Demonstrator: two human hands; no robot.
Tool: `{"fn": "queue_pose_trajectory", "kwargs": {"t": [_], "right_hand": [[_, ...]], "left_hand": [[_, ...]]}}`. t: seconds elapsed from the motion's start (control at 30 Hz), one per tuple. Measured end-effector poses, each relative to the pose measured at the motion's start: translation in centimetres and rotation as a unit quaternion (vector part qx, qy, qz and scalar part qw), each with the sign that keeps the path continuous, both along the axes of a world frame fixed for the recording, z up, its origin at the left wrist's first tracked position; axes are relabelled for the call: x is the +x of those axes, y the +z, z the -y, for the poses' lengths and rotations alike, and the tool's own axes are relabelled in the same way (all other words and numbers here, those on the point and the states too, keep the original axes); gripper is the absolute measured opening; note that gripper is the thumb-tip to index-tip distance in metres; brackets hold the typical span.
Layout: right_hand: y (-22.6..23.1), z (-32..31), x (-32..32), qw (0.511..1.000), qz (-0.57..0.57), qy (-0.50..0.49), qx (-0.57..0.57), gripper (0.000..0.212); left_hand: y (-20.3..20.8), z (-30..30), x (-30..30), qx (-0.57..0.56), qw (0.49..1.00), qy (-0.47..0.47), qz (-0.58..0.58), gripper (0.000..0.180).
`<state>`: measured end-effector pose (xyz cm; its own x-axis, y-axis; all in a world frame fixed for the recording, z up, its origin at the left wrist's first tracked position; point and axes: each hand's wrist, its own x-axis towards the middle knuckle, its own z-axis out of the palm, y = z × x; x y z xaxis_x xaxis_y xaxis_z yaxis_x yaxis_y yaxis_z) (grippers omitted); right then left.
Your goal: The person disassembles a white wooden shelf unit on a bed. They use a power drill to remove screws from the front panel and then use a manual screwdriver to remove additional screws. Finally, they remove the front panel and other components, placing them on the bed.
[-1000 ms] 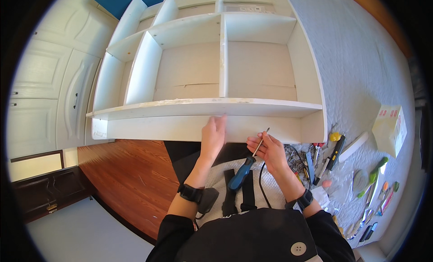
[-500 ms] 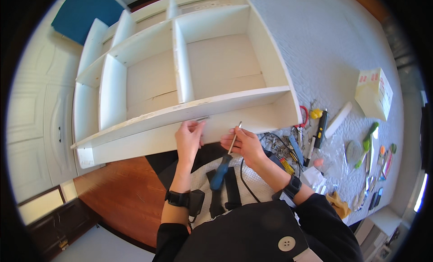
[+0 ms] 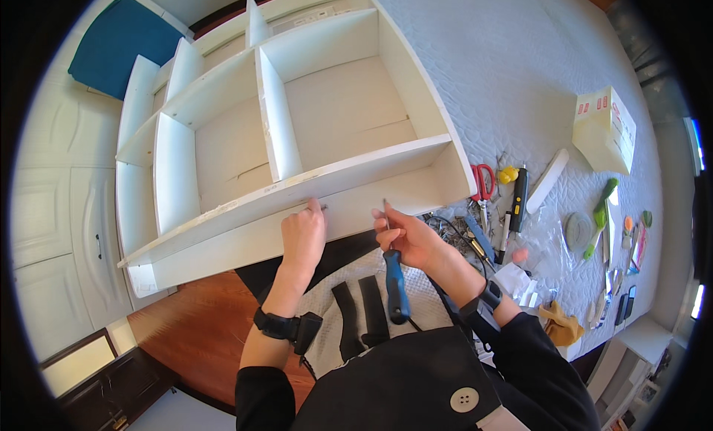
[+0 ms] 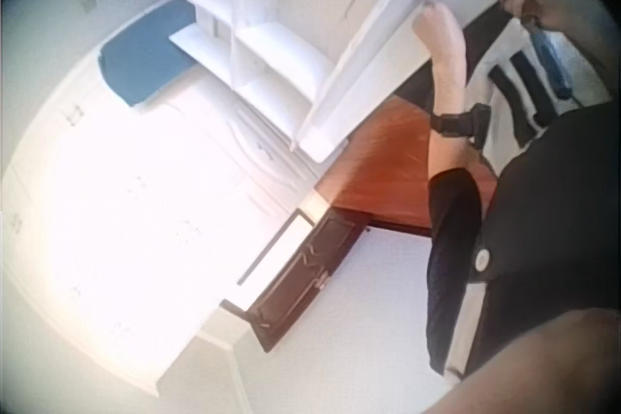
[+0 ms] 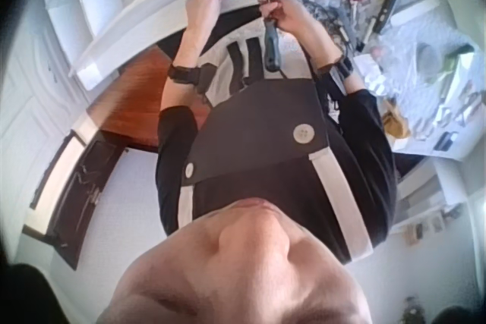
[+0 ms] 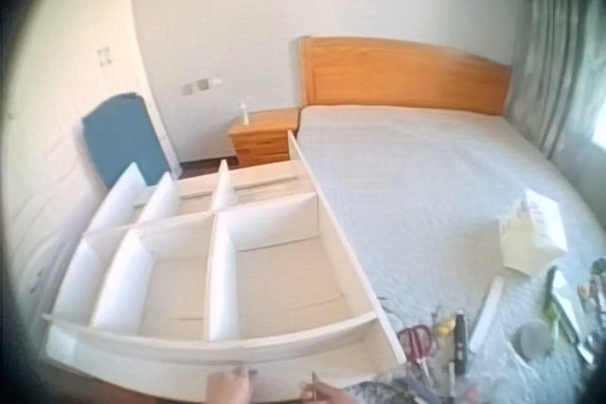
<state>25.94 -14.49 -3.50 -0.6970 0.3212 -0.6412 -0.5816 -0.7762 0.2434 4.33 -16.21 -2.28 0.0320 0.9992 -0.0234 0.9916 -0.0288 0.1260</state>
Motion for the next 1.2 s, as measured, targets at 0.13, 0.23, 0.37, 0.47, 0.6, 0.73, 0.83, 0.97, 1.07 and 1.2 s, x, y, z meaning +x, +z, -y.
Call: {"fn": "queue_pose_trajectory", "kwargs": {"t": [0.13,0.23,0.37,0.47,0.6,0.73,0.83,0.97,1.07,1.2], "right_hand": [[1.3,-1.4,1.8,0.99,-0.043,0.133,0.013,0.043],[2.9,-1.0,3.8,0.951,0.017,0.266,0.154,0.046],[4.3,0.6,7.9,0.9,0.082,0.362,0.227,0.044],[3.9,1.8,12.7,0.881,0.154,0.371,0.252,0.042],[0.2,3.1,19.3,0.792,0.441,0.337,0.256,0.04],[-6.0,2.8,23.5,0.661,0.61,0.342,0.27,0.043],[-9.6,2.3,24.6,0.613,0.637,0.336,0.324,0.043],[-10.2,1.4,24.9,0.563,0.635,0.346,0.4,0.034],[-7.6,0.5,24.4,0.348,0.707,0.375,0.489,0.031],[-0.8,-3.5,21.9,0.352,0.758,0.25,0.49,0.027]], "left_hand": [[2.9,0.3,2.2,-0.01,0.985,-0.08,0.151,0.013],[5.5,2.0,5.8,-0.009,0.933,-0.195,0.301,0.011],[8.2,2.3,7.5,-0.009,0.91,-0.253,0.327,0.017],[9.7,1.6,6.2,0.069,0.934,-0.215,0.278,0.021],[11.2,-0.1,0.3,0.239,0.952,-0.049,0.188,0.032],[11.0,-0.4,-5.6,0.222,0.973,0.028,0.064,0.049],[9.5,-0.3,-7.4,0.169,0.986,-0.004,0.015,0.042],[8.1,-0.1,-7.2,0.233,0.972,0.024,0.014,0.038],[8.2,-0.1,-6.9,0.234,0.971,0.036,0.026,0.038],[8.3,0.1,-6.8,0.223,0.973,0.04,0.046,0.039]]}}
